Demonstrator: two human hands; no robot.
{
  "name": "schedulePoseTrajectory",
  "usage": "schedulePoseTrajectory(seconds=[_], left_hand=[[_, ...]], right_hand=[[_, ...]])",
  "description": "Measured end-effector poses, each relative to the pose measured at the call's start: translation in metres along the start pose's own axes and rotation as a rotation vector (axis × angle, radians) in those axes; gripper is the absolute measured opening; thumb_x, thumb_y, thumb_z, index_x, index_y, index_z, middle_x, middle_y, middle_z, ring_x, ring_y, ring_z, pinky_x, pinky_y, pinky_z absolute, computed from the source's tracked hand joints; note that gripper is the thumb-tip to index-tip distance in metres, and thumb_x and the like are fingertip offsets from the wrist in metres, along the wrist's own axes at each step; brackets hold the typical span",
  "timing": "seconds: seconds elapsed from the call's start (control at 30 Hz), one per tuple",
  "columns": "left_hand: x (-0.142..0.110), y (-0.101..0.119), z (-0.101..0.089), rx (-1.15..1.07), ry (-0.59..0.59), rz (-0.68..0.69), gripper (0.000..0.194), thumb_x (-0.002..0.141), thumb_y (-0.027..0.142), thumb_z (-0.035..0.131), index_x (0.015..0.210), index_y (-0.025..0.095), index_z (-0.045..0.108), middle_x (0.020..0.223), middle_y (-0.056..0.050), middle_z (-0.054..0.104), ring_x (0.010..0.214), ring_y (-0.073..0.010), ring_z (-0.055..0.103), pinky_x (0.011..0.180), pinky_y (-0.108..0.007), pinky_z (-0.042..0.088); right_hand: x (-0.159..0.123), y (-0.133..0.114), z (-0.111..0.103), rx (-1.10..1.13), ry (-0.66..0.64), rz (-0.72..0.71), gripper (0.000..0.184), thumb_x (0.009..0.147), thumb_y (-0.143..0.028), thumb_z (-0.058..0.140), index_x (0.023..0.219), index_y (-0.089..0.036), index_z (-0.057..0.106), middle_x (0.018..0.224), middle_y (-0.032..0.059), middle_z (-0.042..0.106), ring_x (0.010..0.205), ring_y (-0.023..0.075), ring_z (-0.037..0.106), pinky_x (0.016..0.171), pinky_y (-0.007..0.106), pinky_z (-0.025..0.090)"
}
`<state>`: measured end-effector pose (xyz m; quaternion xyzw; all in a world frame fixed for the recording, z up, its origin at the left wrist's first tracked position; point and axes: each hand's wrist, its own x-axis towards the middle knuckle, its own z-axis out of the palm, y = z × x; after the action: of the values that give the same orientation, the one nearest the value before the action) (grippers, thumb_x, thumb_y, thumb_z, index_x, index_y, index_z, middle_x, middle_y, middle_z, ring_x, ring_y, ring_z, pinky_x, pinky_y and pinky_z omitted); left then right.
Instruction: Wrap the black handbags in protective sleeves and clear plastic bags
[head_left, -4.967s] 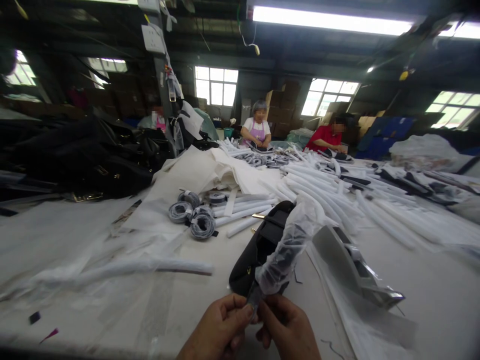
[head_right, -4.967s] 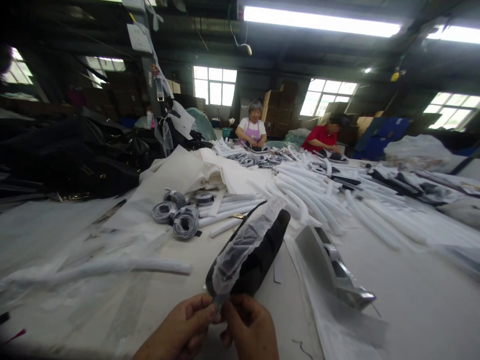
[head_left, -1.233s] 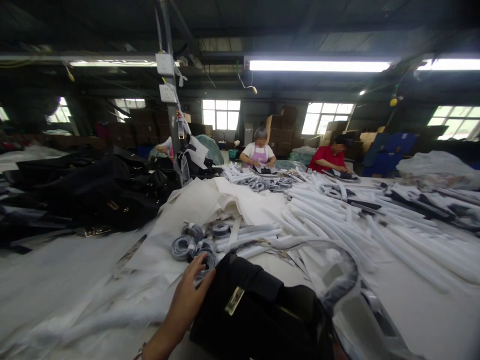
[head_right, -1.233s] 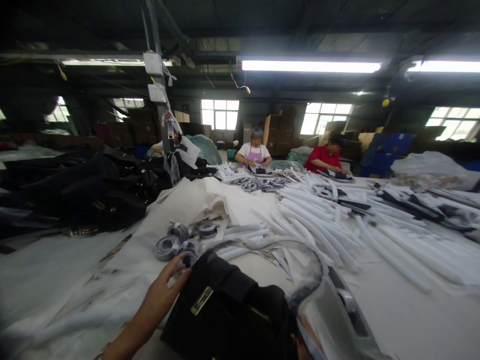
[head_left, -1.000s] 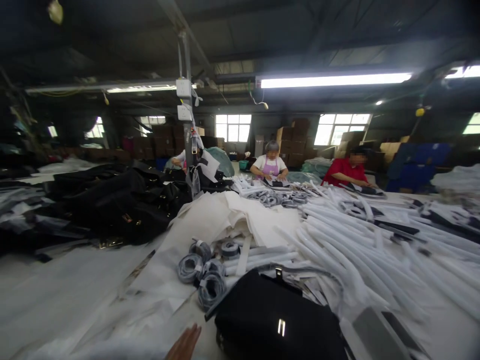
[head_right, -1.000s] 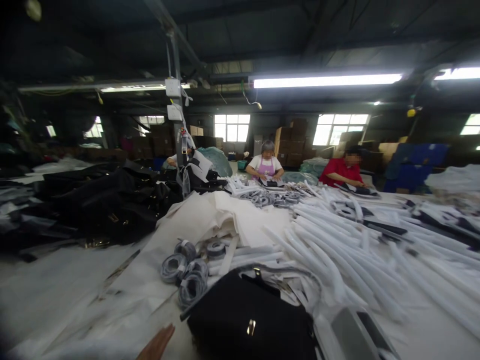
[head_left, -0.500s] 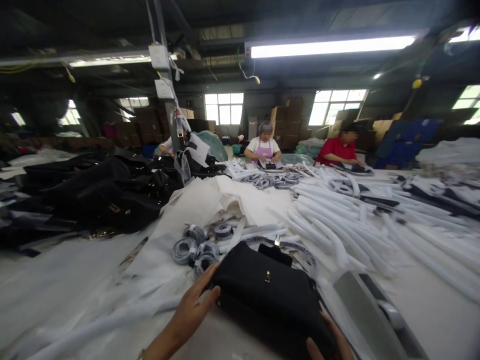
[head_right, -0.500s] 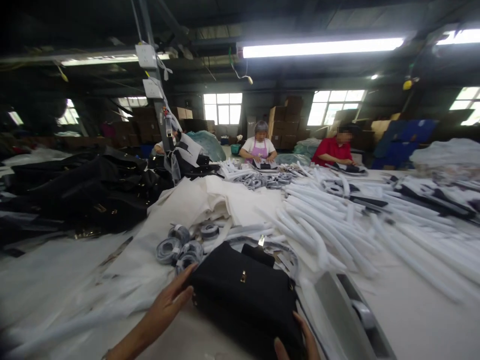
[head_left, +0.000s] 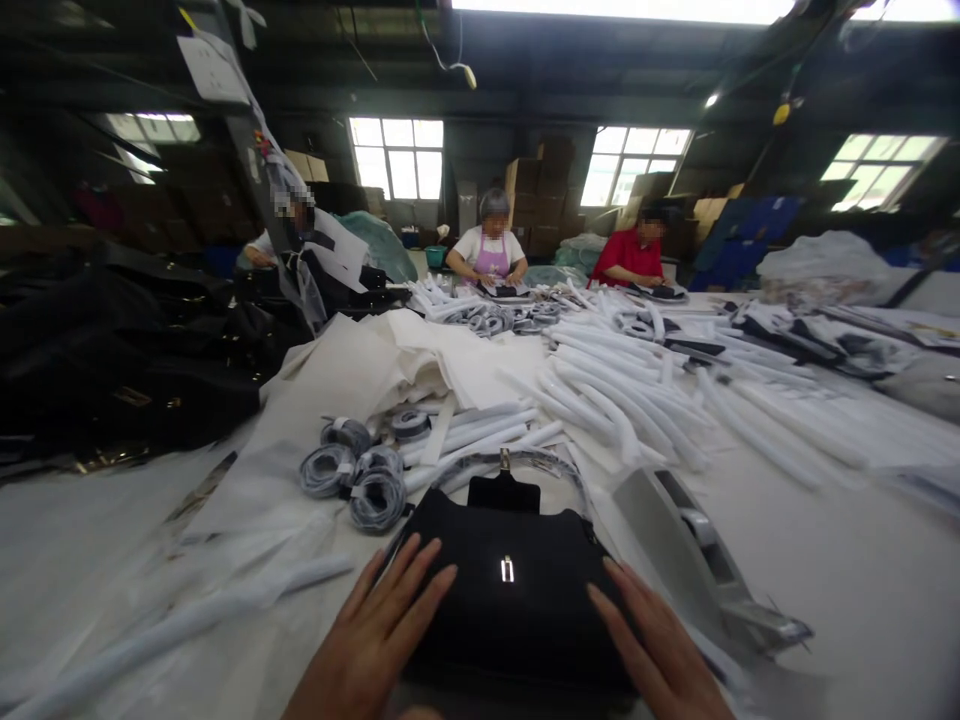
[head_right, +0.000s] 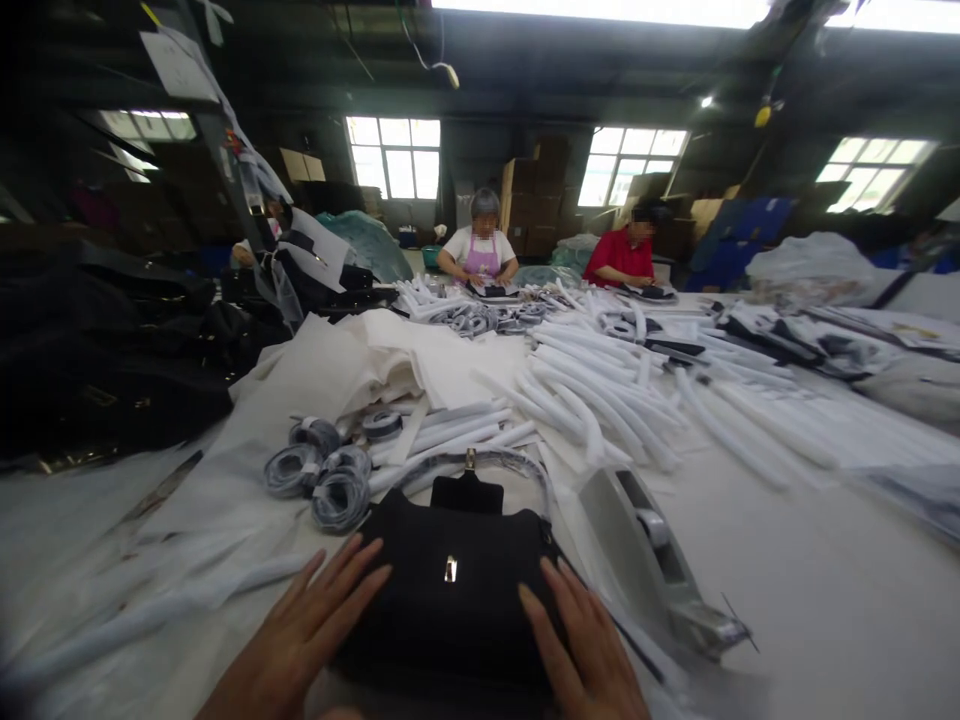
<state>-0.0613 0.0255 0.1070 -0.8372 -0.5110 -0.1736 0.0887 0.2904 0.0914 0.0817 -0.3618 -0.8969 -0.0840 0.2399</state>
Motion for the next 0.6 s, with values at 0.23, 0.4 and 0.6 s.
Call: schedulePoseTrajectory(seconds=[0.23,0.4,0.6], left_hand=[[0.042,0.002,0.024,-0.154,-0.218,0.105,0.1,0.074,0.022,0.081,0.156,0.034,0.025,0.161,-0.01,0.033,0.145,-0.0346,0.035,0.112,-0.057,0.039],[0.018,-0.01,0.067,-0.161,-0.027,0.142,0.059,0.099,0.007,0.047,0.151,0.034,0.038,0.145,-0.003,0.057,0.137,-0.0231,0.049,0.114,-0.047,0.041],[0.005,-0.003,0.075,-0.035,0.079,0.196,0.046,0.104,0.015,0.041,0.146,0.033,0.046,0.143,-0.002,0.059,0.133,-0.0248,0.053,0.109,-0.048,0.047]], right_hand=[[0.06,-0.02,-0.004,-0.122,-0.197,-0.144,0.102,0.072,-0.041,0.079,0.157,-0.018,0.029,0.159,0.0133,0.034,0.14,0.0393,0.043,0.104,0.053,0.05],[0.035,-0.02,0.041,-0.175,-0.149,-0.113,0.076,0.082,-0.005,0.055,0.152,-0.028,0.039,0.15,0.004,0.052,0.13,0.0313,0.057,0.101,0.047,0.052],[0.02,-0.017,0.049,-0.229,-0.011,-0.252,0.061,0.094,-0.005,0.034,0.151,-0.028,0.042,0.143,0.0067,0.058,0.124,0.0274,0.062,0.096,0.041,0.054]])
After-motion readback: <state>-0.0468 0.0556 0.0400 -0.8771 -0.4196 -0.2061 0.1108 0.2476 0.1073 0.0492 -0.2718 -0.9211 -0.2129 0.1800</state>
